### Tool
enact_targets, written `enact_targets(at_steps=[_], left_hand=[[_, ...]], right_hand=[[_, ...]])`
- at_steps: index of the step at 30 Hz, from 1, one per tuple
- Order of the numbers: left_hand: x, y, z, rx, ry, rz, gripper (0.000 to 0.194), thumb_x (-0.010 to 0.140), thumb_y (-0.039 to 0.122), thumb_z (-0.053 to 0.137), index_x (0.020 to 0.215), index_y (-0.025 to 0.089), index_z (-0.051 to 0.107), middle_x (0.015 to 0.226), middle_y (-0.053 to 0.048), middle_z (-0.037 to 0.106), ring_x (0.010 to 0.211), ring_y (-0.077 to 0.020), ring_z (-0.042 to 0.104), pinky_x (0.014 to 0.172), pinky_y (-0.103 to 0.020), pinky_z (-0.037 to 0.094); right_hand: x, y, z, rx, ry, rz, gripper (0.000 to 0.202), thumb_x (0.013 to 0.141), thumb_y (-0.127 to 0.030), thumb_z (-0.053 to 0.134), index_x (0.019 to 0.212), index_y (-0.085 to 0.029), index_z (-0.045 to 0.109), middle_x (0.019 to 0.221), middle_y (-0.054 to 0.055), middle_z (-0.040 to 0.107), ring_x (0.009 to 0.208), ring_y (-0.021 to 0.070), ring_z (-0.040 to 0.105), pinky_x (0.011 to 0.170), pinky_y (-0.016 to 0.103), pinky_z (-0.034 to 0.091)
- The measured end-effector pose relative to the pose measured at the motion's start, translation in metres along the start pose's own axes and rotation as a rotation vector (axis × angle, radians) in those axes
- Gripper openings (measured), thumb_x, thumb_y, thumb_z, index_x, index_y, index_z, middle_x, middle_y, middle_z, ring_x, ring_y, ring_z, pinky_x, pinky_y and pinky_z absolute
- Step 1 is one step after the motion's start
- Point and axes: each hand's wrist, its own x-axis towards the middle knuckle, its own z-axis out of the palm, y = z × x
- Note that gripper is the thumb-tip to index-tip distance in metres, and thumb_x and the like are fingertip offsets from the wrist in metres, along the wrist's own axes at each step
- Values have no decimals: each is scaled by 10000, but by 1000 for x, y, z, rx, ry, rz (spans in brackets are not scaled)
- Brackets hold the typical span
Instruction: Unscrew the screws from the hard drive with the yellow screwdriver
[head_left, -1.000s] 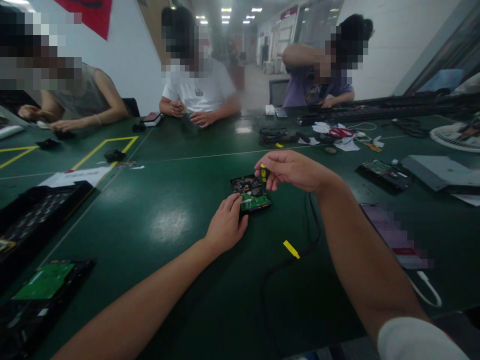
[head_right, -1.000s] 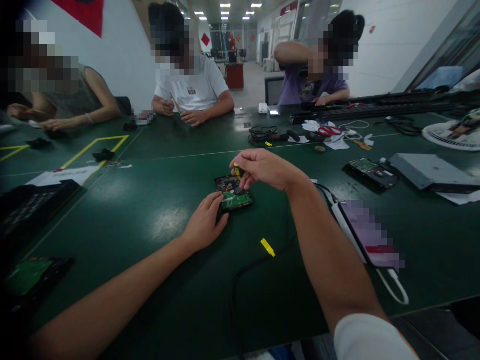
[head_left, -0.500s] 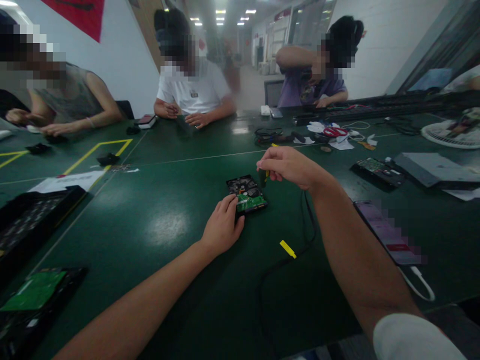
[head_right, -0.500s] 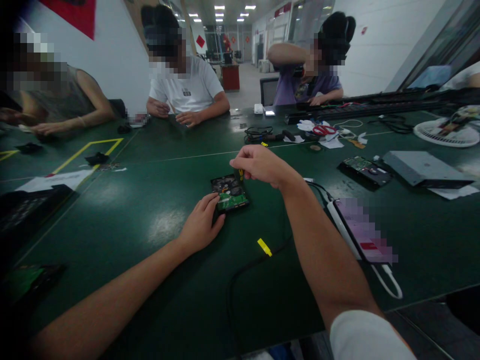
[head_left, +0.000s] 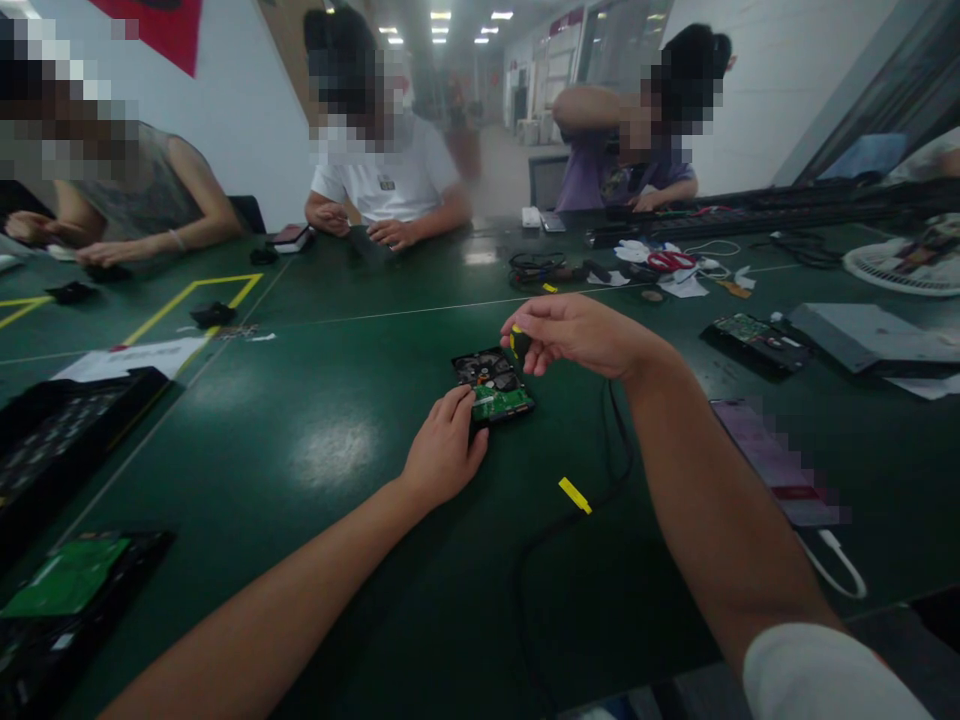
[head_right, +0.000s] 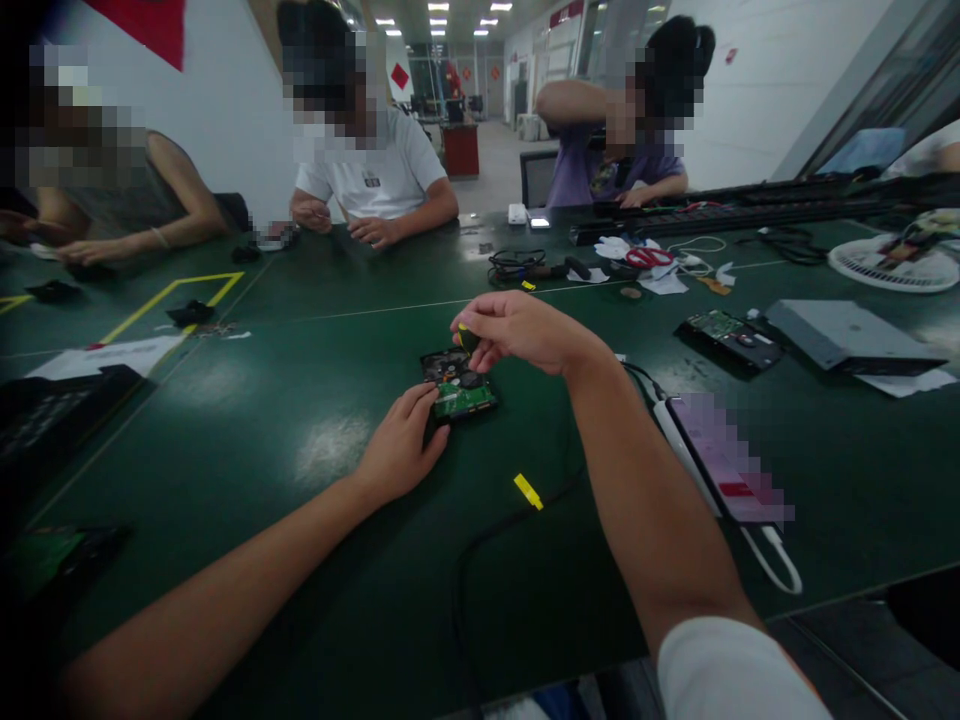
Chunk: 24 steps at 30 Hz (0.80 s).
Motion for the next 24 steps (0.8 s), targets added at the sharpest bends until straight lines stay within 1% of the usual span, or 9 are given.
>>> enact_targets(at_steps=[3,6,11,13,15,17,19,20,24], left_hand=[[0,1,-1,-5,-1,-1,510,1002,300,556,1465,113,456,1494,-208,511,1397,-350,517,1190,-537,478],[0,0,-1,-16,12,4,513,996,298,565,1468,129,457,1493,-202,513,1396,-355,520,1182,-548,485],[0,0,-1,-17,7,8,503,1005,301,554,1467,126,458,1501,-206,510,1395,-356,515,1181,-560,483],[0,0,-1,-11,3,2,504,1005,304,556,1464,119,460,1502,-207,509,1396,-354,512,1183,-553,483],[0,0,-1,-8,0,-5,506,1004,307,559,1463,117,462,1503,-206,508,1394,-354,513,1183,-548,485],[0,1,-1,-7,0,-10,509,1002,306,561,1463,114,461,1503,-205,508,1390,-354,517,1186,-543,483],[0,1,-1,-10,0,-8,512,999,304,562,1465,117,458,1504,-204,506,1391,-354,517,1188,-543,480],[0,1,-1,-11,1,-6,514,998,303,561,1467,121,454,1504,-203,505,1393,-354,516,1187,-545,480],[0,1,-2,-16,-4,-4,513,1000,303,554,1469,122,449,1506,-203,500,1396,-353,515,1187,-545,479]], right_hand=[[1,1,-1,-103,30,-53,148,1015,-290,660,1079,-184,742,1014,59,749,633,104,643,505,201,513],[2,1,-1,-238,110,-104,141,988,-306,699,1043,-196,766,855,17,710,608,94,566,467,185,417],[4,0,0,-298,254,-78,154,875,-287,822,843,-179,717,694,0,650,581,106,534,491,211,410],[4,0,2,-308,275,-64,166,865,-268,824,819,-179,692,671,-4,638,554,101,523,476,214,397],[3,-1,4,-295,244,-71,124,896,-257,782,860,-177,694,733,4,672,543,90,520,465,210,386],[2,-2,5,-261,174,-82,88,946,-264,718,941,-176,710,868,24,724,548,76,520,462,205,386],[0,-3,5,-246,95,-90,130,989,-290,663,1007,-177,724,982,39,742,564,69,529,462,198,394],[-1,-4,4,-252,59,-94,161,1005,-310,647,1021,-174,731,982,39,739,575,71,538,466,195,403],[-3,-6,2,-267,-42,-111,241,1037,-356,619,1034,-150,743,824,22,689,621,100,588,505,194,463]])
